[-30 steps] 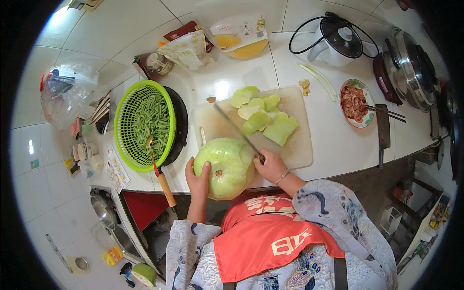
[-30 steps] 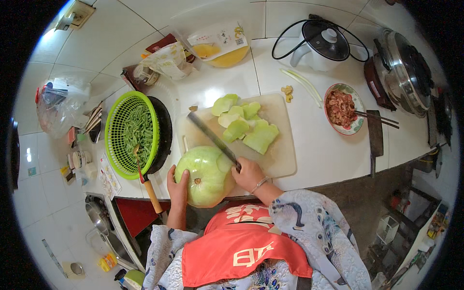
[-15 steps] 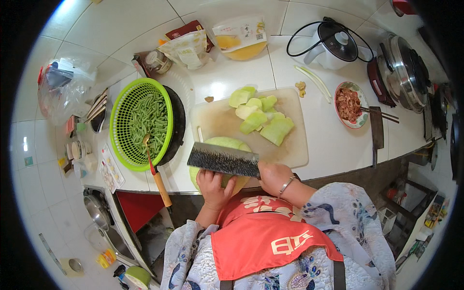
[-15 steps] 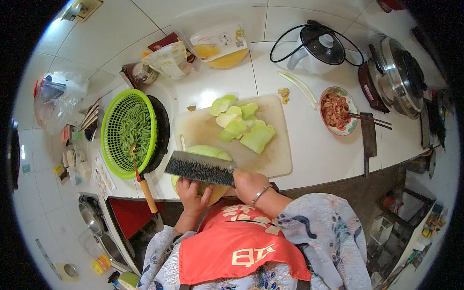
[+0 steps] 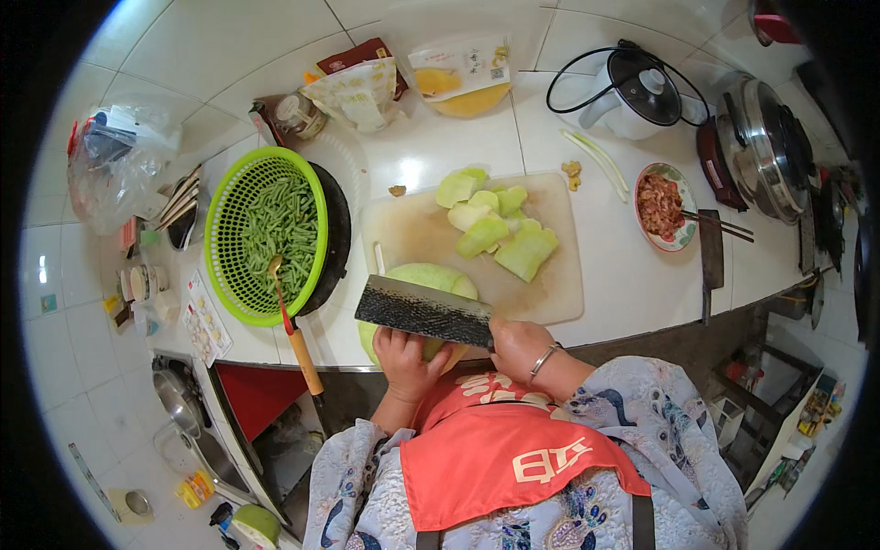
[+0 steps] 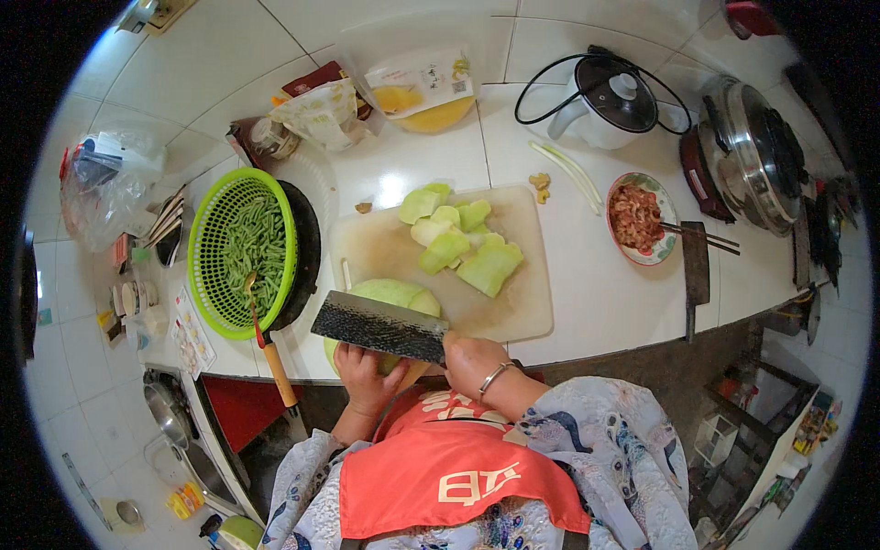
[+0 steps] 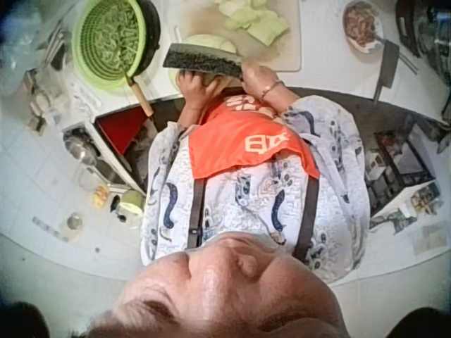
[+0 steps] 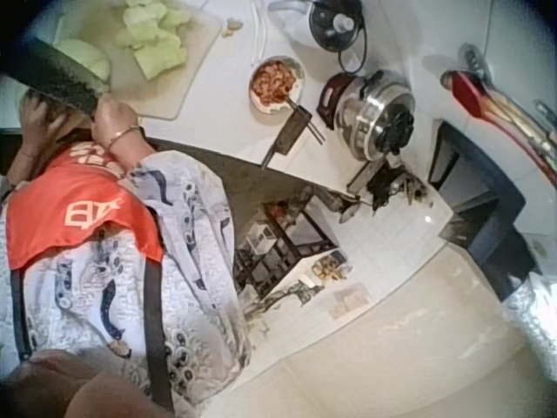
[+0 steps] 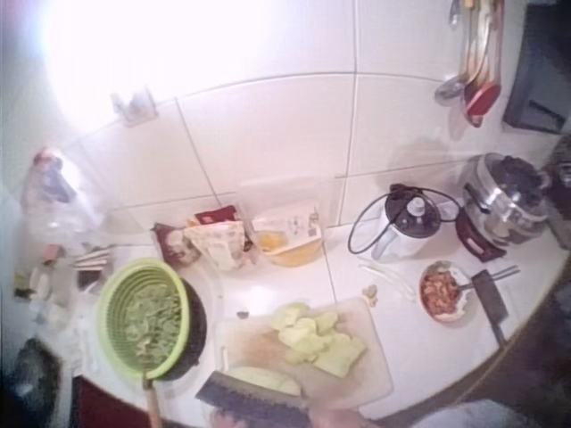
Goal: The person cuts a large, round, light-green vegetable into thick slices using a cleaver on a white cutting board. The slices are placed on the board as they are cut. A green colander with green beans and a bowl of seasoned meat are visible nearby.
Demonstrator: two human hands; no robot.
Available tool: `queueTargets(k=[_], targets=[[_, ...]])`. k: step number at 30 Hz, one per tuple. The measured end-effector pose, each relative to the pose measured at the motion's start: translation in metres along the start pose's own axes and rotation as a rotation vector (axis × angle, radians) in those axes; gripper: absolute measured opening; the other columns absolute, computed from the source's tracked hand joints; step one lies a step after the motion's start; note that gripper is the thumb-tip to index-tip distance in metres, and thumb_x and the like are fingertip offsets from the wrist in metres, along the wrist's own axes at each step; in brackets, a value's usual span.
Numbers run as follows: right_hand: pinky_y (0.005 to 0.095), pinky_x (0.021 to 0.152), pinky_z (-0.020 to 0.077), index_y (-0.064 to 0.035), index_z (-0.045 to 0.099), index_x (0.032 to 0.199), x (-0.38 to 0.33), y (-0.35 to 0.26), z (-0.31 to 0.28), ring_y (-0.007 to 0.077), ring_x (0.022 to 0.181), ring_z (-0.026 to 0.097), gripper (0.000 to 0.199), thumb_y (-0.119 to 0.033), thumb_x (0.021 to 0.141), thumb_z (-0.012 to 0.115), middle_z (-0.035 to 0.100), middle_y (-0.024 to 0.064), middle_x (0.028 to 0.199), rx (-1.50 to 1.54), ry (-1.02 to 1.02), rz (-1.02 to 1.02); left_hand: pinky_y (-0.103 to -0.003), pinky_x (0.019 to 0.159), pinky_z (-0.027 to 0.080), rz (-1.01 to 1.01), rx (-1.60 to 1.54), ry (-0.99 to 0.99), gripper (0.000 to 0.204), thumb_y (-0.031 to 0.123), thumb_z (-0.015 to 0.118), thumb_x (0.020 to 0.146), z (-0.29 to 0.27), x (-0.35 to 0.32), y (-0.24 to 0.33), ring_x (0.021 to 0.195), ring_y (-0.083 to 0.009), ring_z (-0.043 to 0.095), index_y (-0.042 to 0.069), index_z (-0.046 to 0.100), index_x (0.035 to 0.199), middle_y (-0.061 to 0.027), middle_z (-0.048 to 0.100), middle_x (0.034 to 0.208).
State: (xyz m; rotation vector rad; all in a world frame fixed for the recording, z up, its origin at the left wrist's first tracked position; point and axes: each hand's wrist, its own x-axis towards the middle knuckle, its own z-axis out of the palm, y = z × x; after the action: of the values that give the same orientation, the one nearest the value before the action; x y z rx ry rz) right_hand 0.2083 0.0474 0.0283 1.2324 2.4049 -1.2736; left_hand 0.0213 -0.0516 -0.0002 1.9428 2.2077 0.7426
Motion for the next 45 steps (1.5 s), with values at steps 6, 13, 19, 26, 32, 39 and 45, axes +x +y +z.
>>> queueTargets(k=[6,13,19,26,32,39,45], targets=[[0.0467,0.067,0.0511,-0.0023,0.057,0.089,0.021,-0.017,0.002,0.0378,0.074,0.064,0.018,-0.015,0.076,0.061,0.065,0.0204,0.08,-0.006,-0.001,0.067,-0.05,0.091,0.035,-0.009,0.028,-0.023,0.049,0.034,0.078,0.061,0.0,0.0,0.002,0.109,-0.0394,0.046,0.007,0.062,0.098,-0.0152,0.053,0.113],[0.0459,0.068,0.0515,-0.002,0.06,0.09,0.009,0.005,-0.007,0.0375,0.079,0.065,0.021,-0.018,0.076,0.063,0.066,0.0213,0.083,-0.015,-0.06,0.131,-0.048,0.091,0.035,-0.011,0.03,-0.03,0.048,0.038,0.076,0.064,0.001,0.0,0.002,0.106,-0.0362,0.048,0.006,0.062,0.096,-0.0143,0.055,0.109],[0.0446,0.071,0.0511,0.0001,0.064,0.087,0.031,-0.008,-0.022,0.0382,0.08,0.064,0.021,-0.018,0.078,0.06,0.065,0.0231,0.085,0.079,-0.098,0.097,-0.047,0.09,0.037,0.041,0.055,0.006,0.054,0.036,0.078,0.064,0.003,0.001,0.002,0.106,-0.036,0.049,0.005,0.061,0.104,-0.0158,0.053,0.114],[0.0458,0.071,0.05,0.0027,0.065,0.081,0.027,0.019,-0.04,0.0391,0.08,0.063,0.019,-0.014,0.077,0.057,0.064,0.0252,0.083,0.111,-0.251,0.118,-0.047,0.091,0.037,0.02,0.027,-0.025,0.053,0.034,0.079,0.063,0.002,0.005,0.004,0.107,-0.0361,0.049,0.005,0.061,0.104,-0.016,0.054,0.115],[0.0456,0.071,0.0493,-0.0001,0.064,0.085,0.034,0.014,-0.042,0.0385,0.08,0.063,0.016,-0.011,0.075,0.057,0.064,0.0231,0.083,0.131,-0.253,0.108,-0.047,0.091,0.036,0.01,0.048,-0.027,0.054,0.034,0.079,0.063,0.002,0.001,0.004,0.107,-0.0361,0.049,0.006,0.061,0.106,-0.016,0.053,0.116],[0.0453,0.071,0.0504,0.0016,0.064,0.085,0.042,0.03,-0.032,0.0394,0.08,0.063,0.02,-0.014,0.075,0.057,0.065,0.0233,0.084,0.111,-0.292,0.188,-0.047,0.093,0.036,0.041,0.058,-0.036,0.057,0.036,0.078,0.065,0.004,0.005,0.002,0.109,-0.0353,0.048,0.006,0.059,0.11,-0.015,0.053,0.118],[0.0453,0.071,0.0501,0.0019,0.065,0.078,0.079,0.042,-0.024,0.04,0.078,0.063,0.018,-0.014,0.074,0.058,0.063,0.0263,0.083,0.095,-0.322,0.101,-0.048,0.093,0.036,-0.008,0.05,-0.042,0.055,0.038,0.078,0.065,0.004,0.004,0.0,0.107,-0.0341,0.049,0.008,0.06,0.108,-0.0136,0.054,0.115]])
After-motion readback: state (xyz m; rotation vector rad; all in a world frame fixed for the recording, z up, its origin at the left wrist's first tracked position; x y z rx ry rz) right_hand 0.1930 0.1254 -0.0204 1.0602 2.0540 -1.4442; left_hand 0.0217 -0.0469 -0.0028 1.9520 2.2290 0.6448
